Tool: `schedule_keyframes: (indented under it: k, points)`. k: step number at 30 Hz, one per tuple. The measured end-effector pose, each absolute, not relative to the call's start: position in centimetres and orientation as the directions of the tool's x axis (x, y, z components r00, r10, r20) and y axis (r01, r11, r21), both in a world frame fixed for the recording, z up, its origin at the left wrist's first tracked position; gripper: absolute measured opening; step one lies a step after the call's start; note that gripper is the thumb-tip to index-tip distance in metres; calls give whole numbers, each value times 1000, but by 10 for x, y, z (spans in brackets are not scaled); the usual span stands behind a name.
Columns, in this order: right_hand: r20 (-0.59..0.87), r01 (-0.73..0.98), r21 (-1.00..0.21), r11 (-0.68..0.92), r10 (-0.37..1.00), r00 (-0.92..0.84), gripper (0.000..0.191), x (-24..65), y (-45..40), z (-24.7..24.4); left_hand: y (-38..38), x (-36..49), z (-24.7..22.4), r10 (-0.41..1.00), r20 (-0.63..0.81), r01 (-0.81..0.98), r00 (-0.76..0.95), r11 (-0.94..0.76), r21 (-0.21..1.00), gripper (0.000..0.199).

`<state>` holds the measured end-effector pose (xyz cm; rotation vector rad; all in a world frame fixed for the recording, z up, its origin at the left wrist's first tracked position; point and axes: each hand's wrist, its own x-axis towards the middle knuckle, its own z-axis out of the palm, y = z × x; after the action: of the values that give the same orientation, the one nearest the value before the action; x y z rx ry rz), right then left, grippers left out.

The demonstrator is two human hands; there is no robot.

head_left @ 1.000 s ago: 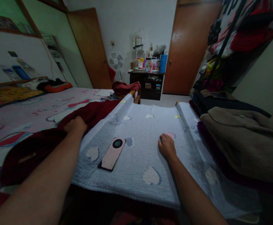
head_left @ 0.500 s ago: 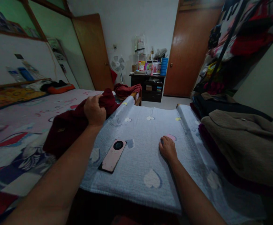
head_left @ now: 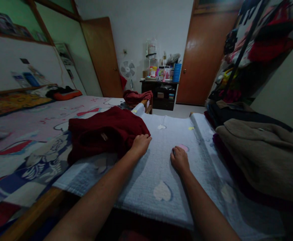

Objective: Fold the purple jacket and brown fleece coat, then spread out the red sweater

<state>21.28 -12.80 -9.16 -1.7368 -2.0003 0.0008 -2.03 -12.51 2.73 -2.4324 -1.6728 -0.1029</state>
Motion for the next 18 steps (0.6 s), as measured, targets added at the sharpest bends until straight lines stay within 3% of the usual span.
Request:
schedule_keyframes:
  k: [3, 8, 11, 14, 18]
  points:
    - [349, 929, -319, 187, 935, -68, 29, 213, -128, -90, -133, -42, 29, 925, 196, 944, 326, -309, -113, 35]
    - [335, 930, -313, 193, 939, -82, 27, 213, -128, -89, -145, -96, 57, 967, 178, 974, 183, -154, -165, 55]
    - [337, 929, -313, 197, 938, -85, 26, 213, -128, -89, -144, -127, 71, 973, 230, 972, 1, 53, -228, 63]
    - [341, 927, -319, 197, 937, -82, 26, 213, -127, -91, -140, -149, 77, 952, 235, 948, -196, 245, -202, 71]
    - [337, 924, -330, 195, 938, -78, 27, 214, -127, -91, -134, -160, 79, 954, 144, 948, -262, 282, -148, 54]
